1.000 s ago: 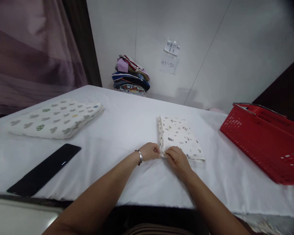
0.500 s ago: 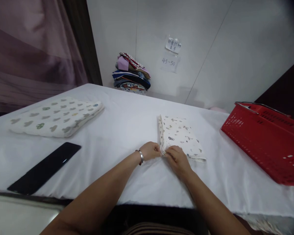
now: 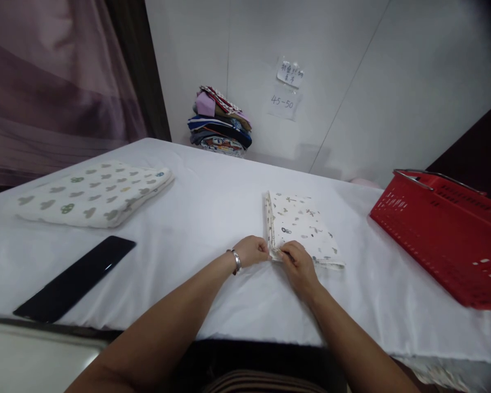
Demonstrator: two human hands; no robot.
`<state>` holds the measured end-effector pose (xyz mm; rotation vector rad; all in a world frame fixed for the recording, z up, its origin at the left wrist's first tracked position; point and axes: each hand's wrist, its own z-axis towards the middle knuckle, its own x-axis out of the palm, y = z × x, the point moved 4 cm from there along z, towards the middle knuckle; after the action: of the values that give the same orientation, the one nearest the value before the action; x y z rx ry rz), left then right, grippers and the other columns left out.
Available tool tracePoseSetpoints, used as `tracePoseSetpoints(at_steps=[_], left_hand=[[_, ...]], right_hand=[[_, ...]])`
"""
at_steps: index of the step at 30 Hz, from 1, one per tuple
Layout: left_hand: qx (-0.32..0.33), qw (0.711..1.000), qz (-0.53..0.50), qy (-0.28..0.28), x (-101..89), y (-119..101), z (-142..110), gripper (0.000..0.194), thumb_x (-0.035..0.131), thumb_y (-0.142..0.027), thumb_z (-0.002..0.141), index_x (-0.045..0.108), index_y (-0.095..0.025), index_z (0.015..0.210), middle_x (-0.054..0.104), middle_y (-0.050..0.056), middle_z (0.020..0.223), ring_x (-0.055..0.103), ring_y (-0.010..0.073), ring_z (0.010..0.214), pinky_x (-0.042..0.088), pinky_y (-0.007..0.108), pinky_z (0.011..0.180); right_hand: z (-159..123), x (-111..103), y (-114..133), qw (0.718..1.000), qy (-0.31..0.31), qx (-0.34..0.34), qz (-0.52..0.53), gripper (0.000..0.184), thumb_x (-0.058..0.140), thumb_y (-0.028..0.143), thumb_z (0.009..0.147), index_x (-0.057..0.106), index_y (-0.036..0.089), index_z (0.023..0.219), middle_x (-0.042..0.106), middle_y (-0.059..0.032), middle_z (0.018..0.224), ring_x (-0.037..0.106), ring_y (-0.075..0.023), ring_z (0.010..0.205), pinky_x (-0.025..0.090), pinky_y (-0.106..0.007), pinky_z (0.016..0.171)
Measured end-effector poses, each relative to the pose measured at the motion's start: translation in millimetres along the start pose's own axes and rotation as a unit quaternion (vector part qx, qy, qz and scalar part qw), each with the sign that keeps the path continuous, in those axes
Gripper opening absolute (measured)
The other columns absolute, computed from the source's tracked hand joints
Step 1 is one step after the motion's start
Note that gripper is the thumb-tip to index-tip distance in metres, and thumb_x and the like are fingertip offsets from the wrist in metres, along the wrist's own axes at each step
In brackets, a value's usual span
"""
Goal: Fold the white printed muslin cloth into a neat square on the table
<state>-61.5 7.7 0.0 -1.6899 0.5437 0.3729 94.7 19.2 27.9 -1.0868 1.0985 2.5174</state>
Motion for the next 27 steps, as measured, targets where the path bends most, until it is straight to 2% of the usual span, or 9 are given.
tracePoseSetpoints(at_steps=[8, 14, 22, 27], left_hand=[[-0.001, 1.000, 0.008, -0.007, -1.0, -3.3, -1.9, 0.013, 0.059, -0.030, 0.060, 0.060, -0.017, 0.064, 0.057, -0.003, 0.055, 0.050, 0.0103, 0.053, 0.033, 0.019, 0.047], [-0.015, 0.999, -0.032, 0.008, 0.3, -2.7, -2.9, 0.010, 0.055, -0.024, 0.061, 0.060, -0.016, 0.065, 0.053, -0.005, 0.052, 0.048, 0.0091, 0.049, 0.035, 0.019, 0.046], [-0.001, 0.996, -0.087, 0.018, 4.4, 1.1, -1.9, 0.009, 0.054, -0.025, 0.061, 0.057, -0.016, 0.060, 0.051, -0.005, 0.047, 0.046, 0.0080, 0.045, 0.034, 0.019, 0.043], [-0.010, 0.991, -0.131, 0.030, 4.3, -1.7, -3.9, 0.010, 0.056, -0.025, 0.061, 0.056, -0.015, 0.062, 0.053, -0.004, 0.051, 0.046, 0.0073, 0.044, 0.035, 0.018, 0.041]], right_hand=[[-1.2, 5.0, 4.9, 0.993, 0.054, -0.073, -0.076, 0.013, 0.047, 0.026, 0.084, 0.058, 0.020, 0.088, 0.057, -0.0066, 0.088, 0.050, -0.0196, 0.084, 0.040, -0.033, 0.074], [-3.6, 7.2, 5.3, 0.992, 0.026, -0.083, -0.091, 0.014, 0.047, 0.023, 0.084, 0.057, 0.019, 0.092, 0.057, -0.0073, 0.091, 0.050, -0.0194, 0.086, 0.040, -0.033, 0.075], [-7.0, 13.2, 5.1, 0.984, 0.027, -0.091, -0.153, 0.020, 0.052, 0.024, 0.081, 0.054, 0.018, 0.099, 0.056, -0.0092, 0.100, 0.049, -0.0226, 0.092, 0.040, -0.037, 0.078], [-6.7, 14.3, 1.4, 0.985, 0.006, -0.107, -0.132, 0.018, 0.047, 0.020, 0.082, 0.053, 0.018, 0.099, 0.057, -0.0091, 0.097, 0.050, -0.0213, 0.090, 0.041, -0.037, 0.078]])
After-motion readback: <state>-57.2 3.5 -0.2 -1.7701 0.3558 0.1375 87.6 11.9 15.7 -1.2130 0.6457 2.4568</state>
